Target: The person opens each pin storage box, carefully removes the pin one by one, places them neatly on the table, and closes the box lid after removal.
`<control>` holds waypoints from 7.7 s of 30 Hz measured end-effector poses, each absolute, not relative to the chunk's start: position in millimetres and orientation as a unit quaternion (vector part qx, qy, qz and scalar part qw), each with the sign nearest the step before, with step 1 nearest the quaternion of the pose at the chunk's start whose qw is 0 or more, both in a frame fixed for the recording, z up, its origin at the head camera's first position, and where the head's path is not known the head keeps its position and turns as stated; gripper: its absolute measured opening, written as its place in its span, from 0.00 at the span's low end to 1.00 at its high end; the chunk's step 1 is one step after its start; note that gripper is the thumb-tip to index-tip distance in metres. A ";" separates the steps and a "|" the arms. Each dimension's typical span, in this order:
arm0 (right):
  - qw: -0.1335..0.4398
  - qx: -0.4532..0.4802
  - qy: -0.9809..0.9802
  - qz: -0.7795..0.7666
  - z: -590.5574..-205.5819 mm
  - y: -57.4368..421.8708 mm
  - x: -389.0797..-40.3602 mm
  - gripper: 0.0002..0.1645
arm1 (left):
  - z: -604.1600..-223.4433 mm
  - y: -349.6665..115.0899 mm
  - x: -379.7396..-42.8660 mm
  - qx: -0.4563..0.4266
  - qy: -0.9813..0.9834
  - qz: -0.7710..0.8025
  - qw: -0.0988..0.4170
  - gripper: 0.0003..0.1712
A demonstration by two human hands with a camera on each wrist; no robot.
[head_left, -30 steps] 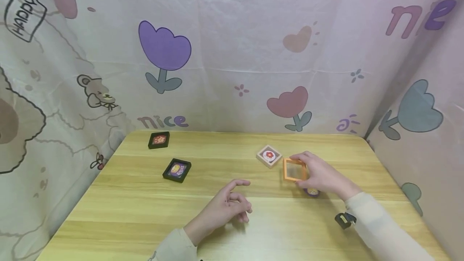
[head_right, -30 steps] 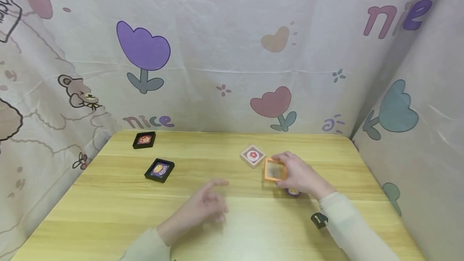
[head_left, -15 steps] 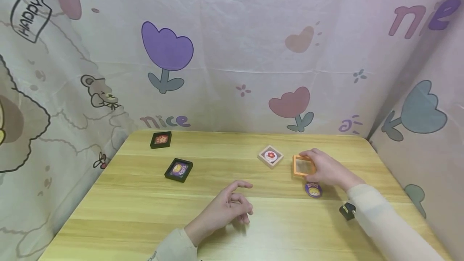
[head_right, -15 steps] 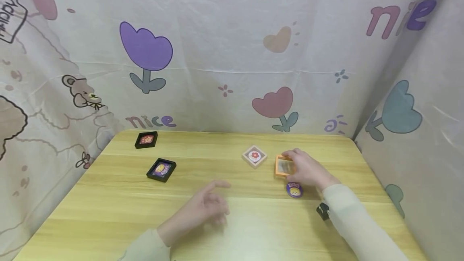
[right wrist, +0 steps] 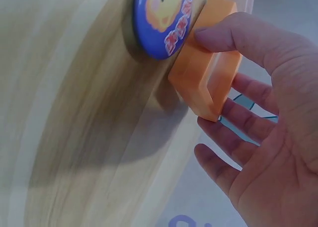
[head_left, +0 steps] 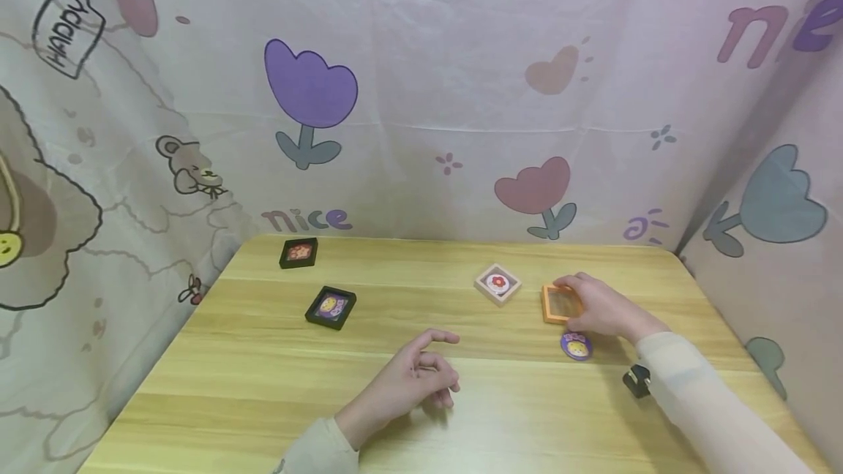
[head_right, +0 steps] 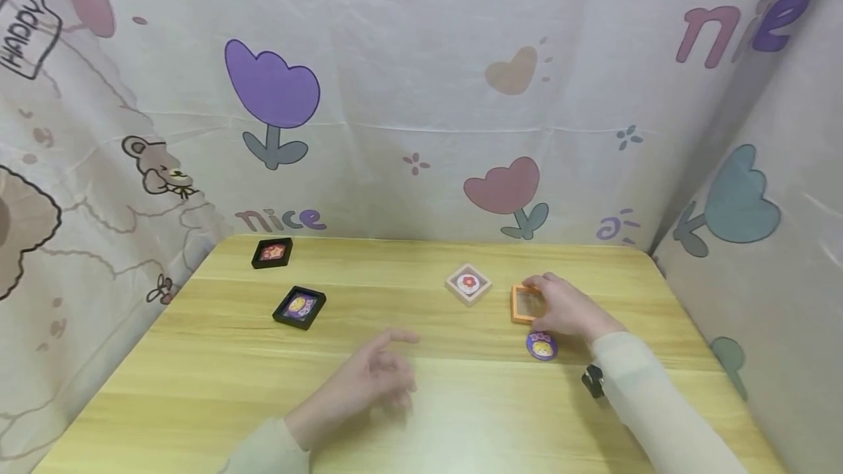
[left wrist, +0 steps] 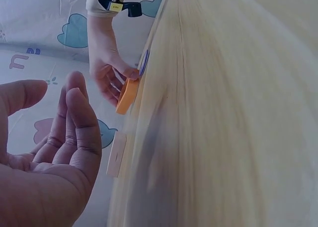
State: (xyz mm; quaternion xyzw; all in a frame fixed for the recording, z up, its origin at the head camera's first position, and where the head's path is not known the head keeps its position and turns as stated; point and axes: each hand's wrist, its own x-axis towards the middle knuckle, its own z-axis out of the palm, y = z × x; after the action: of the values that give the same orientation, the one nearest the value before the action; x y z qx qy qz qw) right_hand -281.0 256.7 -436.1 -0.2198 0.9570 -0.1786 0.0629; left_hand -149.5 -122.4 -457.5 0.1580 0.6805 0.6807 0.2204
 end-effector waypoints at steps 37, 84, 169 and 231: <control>0.121 -0.202 0.955 -0.182 -434.5 264.3 -282.4 0.52 | -461.5 -121.5 -149.8 0.150 0.678 0.685 0.221 0.37; 0.095 -0.245 0.935 -0.240 -422.4 238.7 -283.2 0.42 | -461.4 -119.6 -149.9 0.154 0.675 0.686 0.223 0.35; 0.042 -0.204 0.962 -0.177 -450.3 148.4 -297.5 0.44 | -454.1 -146.3 -209.2 0.182 0.899 0.399 0.019 0.33; 0.080 -0.307 0.889 -0.331 -415.9 116.9 -240.4 0.41 | -454.9 -154.4 -222.7 0.160 0.846 0.493 0.127 0.46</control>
State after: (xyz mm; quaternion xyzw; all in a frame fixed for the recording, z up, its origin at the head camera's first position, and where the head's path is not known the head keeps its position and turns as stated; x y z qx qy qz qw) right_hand -240.4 116.9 -415.9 -0.3070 0.8886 -0.3313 0.0798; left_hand -222.7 -154.4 -454.9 0.1599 0.8456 0.4931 0.1272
